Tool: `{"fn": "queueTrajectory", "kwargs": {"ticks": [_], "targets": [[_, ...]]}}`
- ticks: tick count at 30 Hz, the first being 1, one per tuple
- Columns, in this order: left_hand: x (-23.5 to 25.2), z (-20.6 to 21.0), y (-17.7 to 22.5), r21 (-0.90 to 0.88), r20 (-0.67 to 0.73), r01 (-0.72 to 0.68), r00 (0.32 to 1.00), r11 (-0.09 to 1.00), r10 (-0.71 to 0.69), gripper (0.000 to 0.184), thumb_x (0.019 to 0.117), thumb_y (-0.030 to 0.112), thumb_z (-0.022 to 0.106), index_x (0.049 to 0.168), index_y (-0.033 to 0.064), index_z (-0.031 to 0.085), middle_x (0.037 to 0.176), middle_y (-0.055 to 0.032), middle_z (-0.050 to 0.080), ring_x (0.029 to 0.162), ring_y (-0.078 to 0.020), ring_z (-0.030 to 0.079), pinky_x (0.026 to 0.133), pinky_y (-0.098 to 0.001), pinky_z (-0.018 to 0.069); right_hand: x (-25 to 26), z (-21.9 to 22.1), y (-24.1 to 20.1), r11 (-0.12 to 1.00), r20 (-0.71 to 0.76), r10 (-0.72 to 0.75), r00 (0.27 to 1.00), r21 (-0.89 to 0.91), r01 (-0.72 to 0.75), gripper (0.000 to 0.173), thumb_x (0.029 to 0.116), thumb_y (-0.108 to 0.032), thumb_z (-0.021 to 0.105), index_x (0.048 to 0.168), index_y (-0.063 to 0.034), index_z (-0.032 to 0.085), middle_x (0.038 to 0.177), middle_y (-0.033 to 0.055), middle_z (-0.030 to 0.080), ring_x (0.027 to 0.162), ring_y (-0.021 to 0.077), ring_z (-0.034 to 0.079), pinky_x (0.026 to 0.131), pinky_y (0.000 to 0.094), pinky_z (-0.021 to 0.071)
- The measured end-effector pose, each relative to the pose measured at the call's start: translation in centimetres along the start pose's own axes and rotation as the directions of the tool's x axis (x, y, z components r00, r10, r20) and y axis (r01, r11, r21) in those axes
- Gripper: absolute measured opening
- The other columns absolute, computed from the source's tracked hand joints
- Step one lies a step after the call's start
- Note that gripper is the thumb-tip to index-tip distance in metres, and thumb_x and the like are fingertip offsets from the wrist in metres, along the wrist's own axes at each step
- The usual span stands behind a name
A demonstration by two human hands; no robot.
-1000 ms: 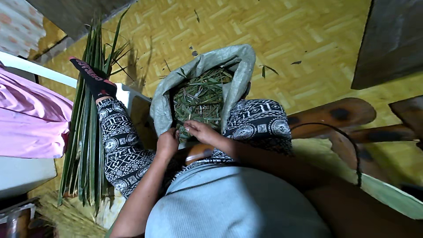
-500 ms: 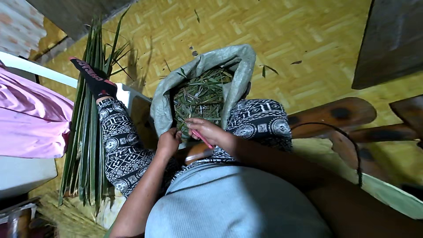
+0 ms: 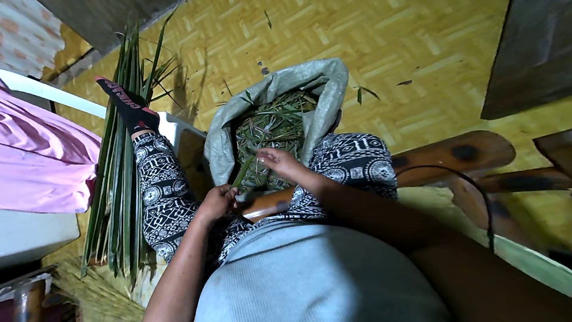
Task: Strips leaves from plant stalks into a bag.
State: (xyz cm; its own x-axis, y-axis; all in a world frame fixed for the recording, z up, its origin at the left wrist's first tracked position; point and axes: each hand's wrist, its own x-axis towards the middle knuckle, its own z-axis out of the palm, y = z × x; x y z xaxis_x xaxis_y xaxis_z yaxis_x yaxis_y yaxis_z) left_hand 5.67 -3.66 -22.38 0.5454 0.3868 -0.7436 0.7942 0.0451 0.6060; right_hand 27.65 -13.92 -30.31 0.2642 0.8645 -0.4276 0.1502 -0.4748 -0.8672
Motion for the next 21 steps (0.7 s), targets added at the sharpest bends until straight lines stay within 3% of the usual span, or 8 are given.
{"fn": "queueTrajectory", "kwargs": {"ticks": [4, 6, 8, 11, 14, 17, 21], "targets": [[0.0, -0.2, -0.2, -0.001, 0.003, -0.003, 1.0, 1.0, 0.003, 0.029, 0.112, 0.019, 0.044, 0.112, 0.001, 0.067, 0.071, 0.0035, 0.06, 0.057, -0.0013, 0.052, 0.058, -0.0184, 0.0464, 0.9, -1.4, 0.9, 0.994, -0.129, 0.077, 0.989, 0.085, -0.066, 0.044, 0.1101, -0.027, 0.051, 0.148, -0.0038, 0.051, 0.137, 0.0216, 0.062, 0.117, 0.0329, 0.066, 0.102, 0.0514, 0.051], [0.1, -0.1, -0.3, 0.001, -0.008, -0.003, 1.0, 1.0, 0.003, 0.029, 0.112, 0.02, 0.044, 0.113, 0.0007, 0.067, 0.072, 0.0031, 0.06, 0.057, -0.0011, 0.053, 0.058, -0.0181, 0.0467, 0.7, -1.6, 0.7, 0.986, -0.145, 0.113, 0.983, 0.141, -0.092, 0.043, 0.1102, -0.025, 0.051, 0.147, -0.0035, 0.051, 0.135, 0.0209, 0.062, 0.108, 0.0296, 0.066, 0.094, 0.0471, 0.0525], [0.3, 0.1, -0.2, 0.072, -0.049, 0.004, 0.999, 0.997, 0.0, 0.03, 0.112, 0.021, 0.045, 0.114, 0.0004, 0.067, 0.076, 0.0001, 0.062, 0.062, -0.0037, 0.056, 0.063, -0.0214, 0.0499, 0.0, -1.2, 0.2, 0.983, -0.123, 0.106, 0.987, 0.161, -0.086, 0.04, 0.1102, -0.023, 0.05, 0.146, -0.0037, 0.052, 0.137, 0.0196, 0.061, 0.108, 0.0273, 0.066, 0.094, 0.0451, 0.0533], [1.0, 0.8, 0.5, 0.301, -0.123, 0.048, 0.992, 0.952, -0.011, 0.035, 0.1125, 0.025, 0.044, 0.122, -0.0009, 0.066, 0.094, -0.014, 0.068, 0.083, -0.021, 0.066, 0.083, -0.0399, 0.0548, -1.7, 0.2, -1.1, 1.0, -0.013, -0.005, 1.0, 0.013, 0.005, 0.041, 0.1111, -0.023, 0.047, 0.147, -0.0044, 0.053, 0.138, 0.0179, 0.063, 0.117, 0.0287, 0.067, 0.103, 0.0481, 0.0518], [1.5, 1.8, 2.0, 0.494, -0.179, 0.13, 0.983, 0.859, -0.046, 0.038, 0.1123, 0.027, 0.043, 0.131, 0.0013, 0.064, 0.117, -0.0242, 0.07, 0.113, -0.0392, 0.067, 0.102, -0.0584, 0.0498, -3.2, 2.1, -2.3, 0.97, 0.107, -0.104, 0.989, -0.208, 0.125, 0.041, 0.1123, -0.023, 0.043, 0.149, -0.005, 0.052, 0.141, 0.016, 0.063, 0.126, 0.031, 0.063, 0.11, 0.052, 0.0472], [1.6, 3.0, 3.6, 0.593, -0.222, 0.185, 0.973, 0.784, -0.061, 0.037, 0.1119, 0.025, 0.042, 0.131, 0.0029, 0.064, 0.122, -0.024, 0.069, 0.119, -0.0415, 0.066, 0.101, -0.0615, 0.0494, -4.0, 2.9, -3.3, 0.949, 0.204, -0.1, 0.974, -0.276, 0.155, 0.042, 0.1128, -0.023, 0.041, 0.149, -0.0038, 0.052, 0.141, 0.0182, 0.062, 0.129, 0.0337, 0.061, 0.112, 0.054, 0.0443], [2.2, 3.8, 4.0, 0.653, -0.257, 0.221, 0.964, 0.724, -0.063, 0.034, 0.1106, 0.023, 0.044, 0.128, 0.0032, 0.064, 0.121, -0.0226, 0.069, 0.116, -0.0412, 0.067, 0.096, -0.0613, 0.0522, -3.9, 3.1, -3.4, 0.925, 0.209, -0.088, 0.974, -0.347, 0.158, 0.043, 0.1135, -0.024, 0.038, 0.149, -0.0038, 0.052, 0.138, 0.0201, 0.063, 0.127, 0.0362, 0.062, 0.11, 0.0549, 0.0451]]}}
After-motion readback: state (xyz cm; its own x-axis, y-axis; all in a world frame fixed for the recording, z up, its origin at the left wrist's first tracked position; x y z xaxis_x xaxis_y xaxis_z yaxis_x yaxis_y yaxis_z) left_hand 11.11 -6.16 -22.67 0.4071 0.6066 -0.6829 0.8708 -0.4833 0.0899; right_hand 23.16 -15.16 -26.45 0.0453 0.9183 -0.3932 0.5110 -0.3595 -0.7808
